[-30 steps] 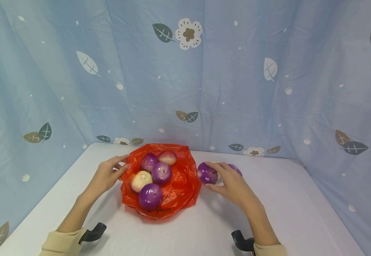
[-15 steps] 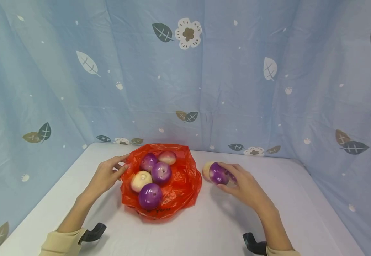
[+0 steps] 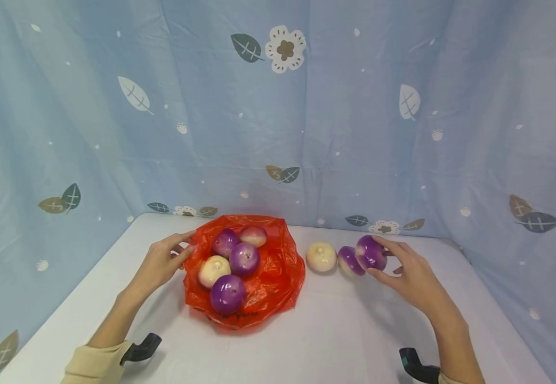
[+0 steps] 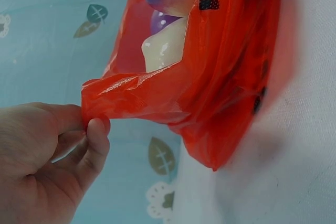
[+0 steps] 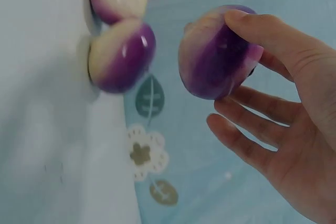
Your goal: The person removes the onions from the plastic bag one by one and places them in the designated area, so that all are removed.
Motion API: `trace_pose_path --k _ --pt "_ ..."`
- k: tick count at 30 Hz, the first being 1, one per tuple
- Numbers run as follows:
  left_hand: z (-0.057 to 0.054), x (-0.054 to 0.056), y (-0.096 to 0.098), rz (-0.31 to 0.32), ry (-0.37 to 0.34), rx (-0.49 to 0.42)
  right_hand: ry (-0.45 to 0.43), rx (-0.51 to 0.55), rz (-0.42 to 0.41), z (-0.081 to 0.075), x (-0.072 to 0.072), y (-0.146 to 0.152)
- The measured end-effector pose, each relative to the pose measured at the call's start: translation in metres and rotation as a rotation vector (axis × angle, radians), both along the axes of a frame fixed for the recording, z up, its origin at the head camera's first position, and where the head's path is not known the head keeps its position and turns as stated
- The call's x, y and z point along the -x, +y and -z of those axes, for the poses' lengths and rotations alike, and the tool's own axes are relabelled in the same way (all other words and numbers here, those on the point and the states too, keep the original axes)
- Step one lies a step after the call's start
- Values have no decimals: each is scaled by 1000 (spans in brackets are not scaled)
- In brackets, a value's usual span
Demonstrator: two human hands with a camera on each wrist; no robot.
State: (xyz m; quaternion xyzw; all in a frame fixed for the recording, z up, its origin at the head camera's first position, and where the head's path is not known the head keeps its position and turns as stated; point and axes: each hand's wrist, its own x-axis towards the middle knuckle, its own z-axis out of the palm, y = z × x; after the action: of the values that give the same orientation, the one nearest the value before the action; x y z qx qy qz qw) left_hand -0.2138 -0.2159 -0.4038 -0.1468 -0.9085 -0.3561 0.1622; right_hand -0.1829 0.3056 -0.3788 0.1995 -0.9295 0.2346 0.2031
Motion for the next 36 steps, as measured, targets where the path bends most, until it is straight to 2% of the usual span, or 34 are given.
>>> trace_pose_path --k 5,12,18,23,36 --pt "0 0 0 -2 5 8 -10 -6 61 5 -4 21" --pt "0 0 -1 -8 11 14 -54 -18 99 12 -4 31" --pt "0 0 0 -2 8 4 -66 1 85 22 1 36" --pt "2 0 1 2 0 -1 -111 7 67 36 8 44" --pt "3 0 2 -2 -9 1 -227 -68 117 54 16 41"
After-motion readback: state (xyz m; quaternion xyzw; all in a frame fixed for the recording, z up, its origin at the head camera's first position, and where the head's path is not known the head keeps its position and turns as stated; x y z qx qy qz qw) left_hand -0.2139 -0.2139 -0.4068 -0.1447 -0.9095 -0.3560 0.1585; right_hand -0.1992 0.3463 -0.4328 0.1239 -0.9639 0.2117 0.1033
